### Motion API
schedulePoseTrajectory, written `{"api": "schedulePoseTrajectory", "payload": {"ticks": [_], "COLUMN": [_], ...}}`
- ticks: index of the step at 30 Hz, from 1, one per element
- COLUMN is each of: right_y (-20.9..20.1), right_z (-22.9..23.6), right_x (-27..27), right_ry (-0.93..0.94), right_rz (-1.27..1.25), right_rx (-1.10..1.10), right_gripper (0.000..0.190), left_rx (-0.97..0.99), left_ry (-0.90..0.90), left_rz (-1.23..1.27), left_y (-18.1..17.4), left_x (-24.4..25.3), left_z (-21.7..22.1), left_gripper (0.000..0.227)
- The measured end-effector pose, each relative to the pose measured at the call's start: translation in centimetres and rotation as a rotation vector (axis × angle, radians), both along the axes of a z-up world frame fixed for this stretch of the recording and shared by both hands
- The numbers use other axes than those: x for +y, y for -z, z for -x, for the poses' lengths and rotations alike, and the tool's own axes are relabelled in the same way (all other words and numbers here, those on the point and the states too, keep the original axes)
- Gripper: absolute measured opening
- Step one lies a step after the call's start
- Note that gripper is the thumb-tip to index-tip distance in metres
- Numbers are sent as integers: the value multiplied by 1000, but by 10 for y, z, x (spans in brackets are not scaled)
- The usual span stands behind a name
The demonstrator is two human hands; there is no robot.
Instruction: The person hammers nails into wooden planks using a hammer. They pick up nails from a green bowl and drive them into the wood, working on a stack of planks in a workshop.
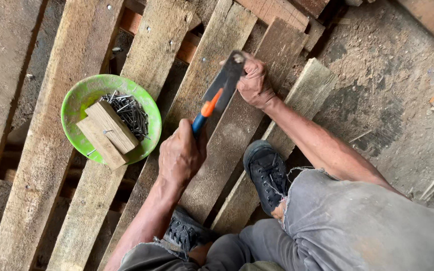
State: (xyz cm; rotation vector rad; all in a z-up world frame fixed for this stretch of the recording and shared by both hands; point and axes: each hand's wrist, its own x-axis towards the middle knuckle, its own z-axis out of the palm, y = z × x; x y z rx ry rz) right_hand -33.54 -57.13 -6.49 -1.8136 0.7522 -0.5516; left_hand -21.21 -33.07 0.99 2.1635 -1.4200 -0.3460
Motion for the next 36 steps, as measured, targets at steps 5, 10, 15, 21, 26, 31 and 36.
{"api": "schedulePoseTrajectory", "payload": {"ticks": [5, 10, 15, 21, 26, 31, 36], "right_y": [9, -1, -78, -23, -26, -23, -27], "right_z": [16, 31, 19, 54, 54, 80, 104], "right_x": [-15, -50, -65, -61, -44, -33, -51], "right_ry": [140, 571, 608, 549, 439, 260, -109], "right_rz": [-288, -729, -786, -585, -438, -102, 264], "right_rx": [-74, -44, -72, 104, 71, 316, 320], "right_gripper": [22, 19, 27, 7, 5, 15, 12], "left_rx": [217, 116, 332, 141, 261, 244, 28], "left_ry": [-14, -14, 4, 45, -22, -65, 15], "left_rz": [-397, 102, -559, 135, -268, -266, -10], "left_y": [-31, -18, -21, -34, -7, -27, 7], "left_x": [-11, 6, -26, -3, -7, -8, -2], "left_z": [-10, 4, -13, 0, -9, -1, -4], "left_gripper": [27, 37, 32, 28, 32, 27, 24]}}
